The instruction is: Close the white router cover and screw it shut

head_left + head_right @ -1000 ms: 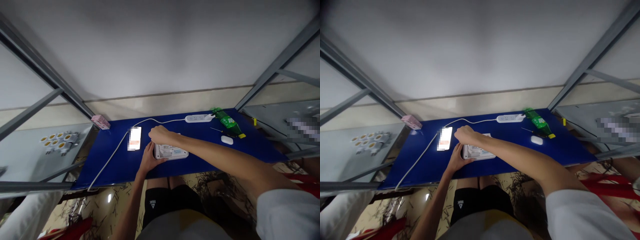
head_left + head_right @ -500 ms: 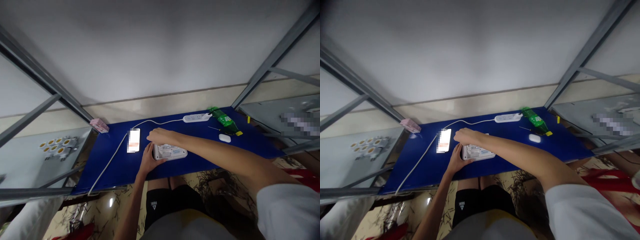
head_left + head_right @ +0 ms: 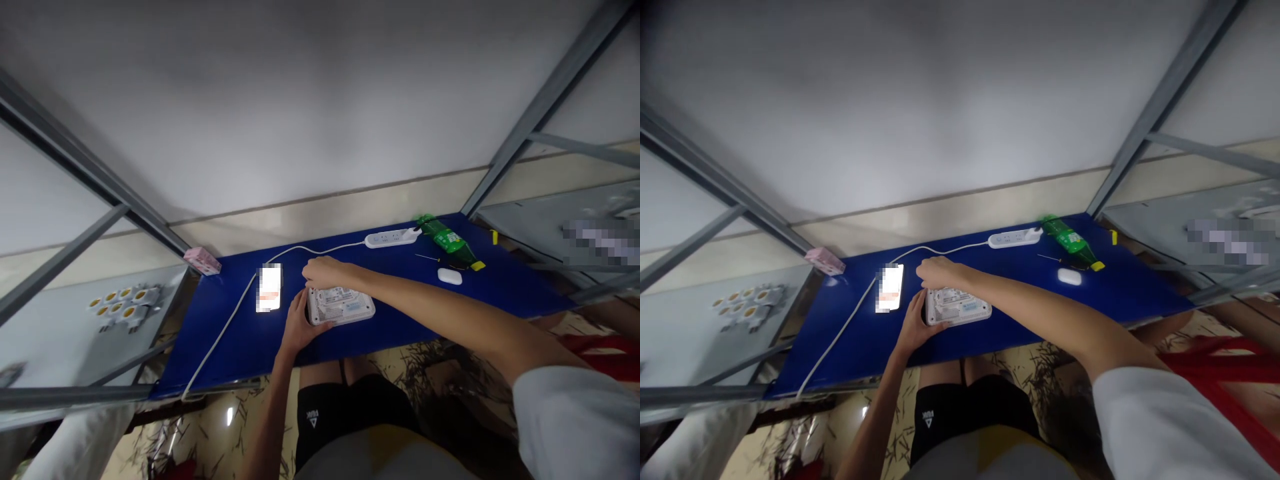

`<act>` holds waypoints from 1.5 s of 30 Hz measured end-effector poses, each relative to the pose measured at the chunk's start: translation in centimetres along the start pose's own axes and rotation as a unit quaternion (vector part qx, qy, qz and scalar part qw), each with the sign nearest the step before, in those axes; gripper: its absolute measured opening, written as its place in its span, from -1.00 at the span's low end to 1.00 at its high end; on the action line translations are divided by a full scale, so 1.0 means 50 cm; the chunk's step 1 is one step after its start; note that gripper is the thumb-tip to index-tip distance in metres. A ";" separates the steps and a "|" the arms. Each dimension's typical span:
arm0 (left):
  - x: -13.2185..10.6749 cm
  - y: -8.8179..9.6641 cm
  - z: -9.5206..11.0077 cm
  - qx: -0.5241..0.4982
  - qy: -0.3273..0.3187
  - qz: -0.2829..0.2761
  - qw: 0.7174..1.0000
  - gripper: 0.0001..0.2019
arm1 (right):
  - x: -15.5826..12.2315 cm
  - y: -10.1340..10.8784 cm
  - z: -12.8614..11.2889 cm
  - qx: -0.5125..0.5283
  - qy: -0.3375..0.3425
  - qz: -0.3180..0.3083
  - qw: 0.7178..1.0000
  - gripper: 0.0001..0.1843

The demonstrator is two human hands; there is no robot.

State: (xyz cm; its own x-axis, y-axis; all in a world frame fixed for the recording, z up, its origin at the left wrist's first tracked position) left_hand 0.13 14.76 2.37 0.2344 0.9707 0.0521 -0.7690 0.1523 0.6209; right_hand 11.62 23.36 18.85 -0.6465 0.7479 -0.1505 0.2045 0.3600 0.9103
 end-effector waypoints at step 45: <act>0.075 0.128 0.155 0.024 0.079 0.177 0.981 -0.75 | -0.398 -0.187 0.421 0.154 -0.258 0.289 0.909 -0.58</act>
State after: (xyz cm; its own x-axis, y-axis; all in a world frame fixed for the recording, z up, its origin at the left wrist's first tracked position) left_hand 0.72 17.91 12.60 -0.1401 0.9784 0.1520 -0.7561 -0.2049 0.6216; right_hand 38.04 16.85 5.19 0.0484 0.9951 0.0860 0.6483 -0.0968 0.7552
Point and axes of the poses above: each hand's wrist, its own x-axis towards the middle knuckle, its own y-axis out of the back of the hand, z = x × y, the point moved 8 cm from there along x, towards the middle knuckle, and after that the axes turned 9 degrees about -z, right-handed, at the moved point
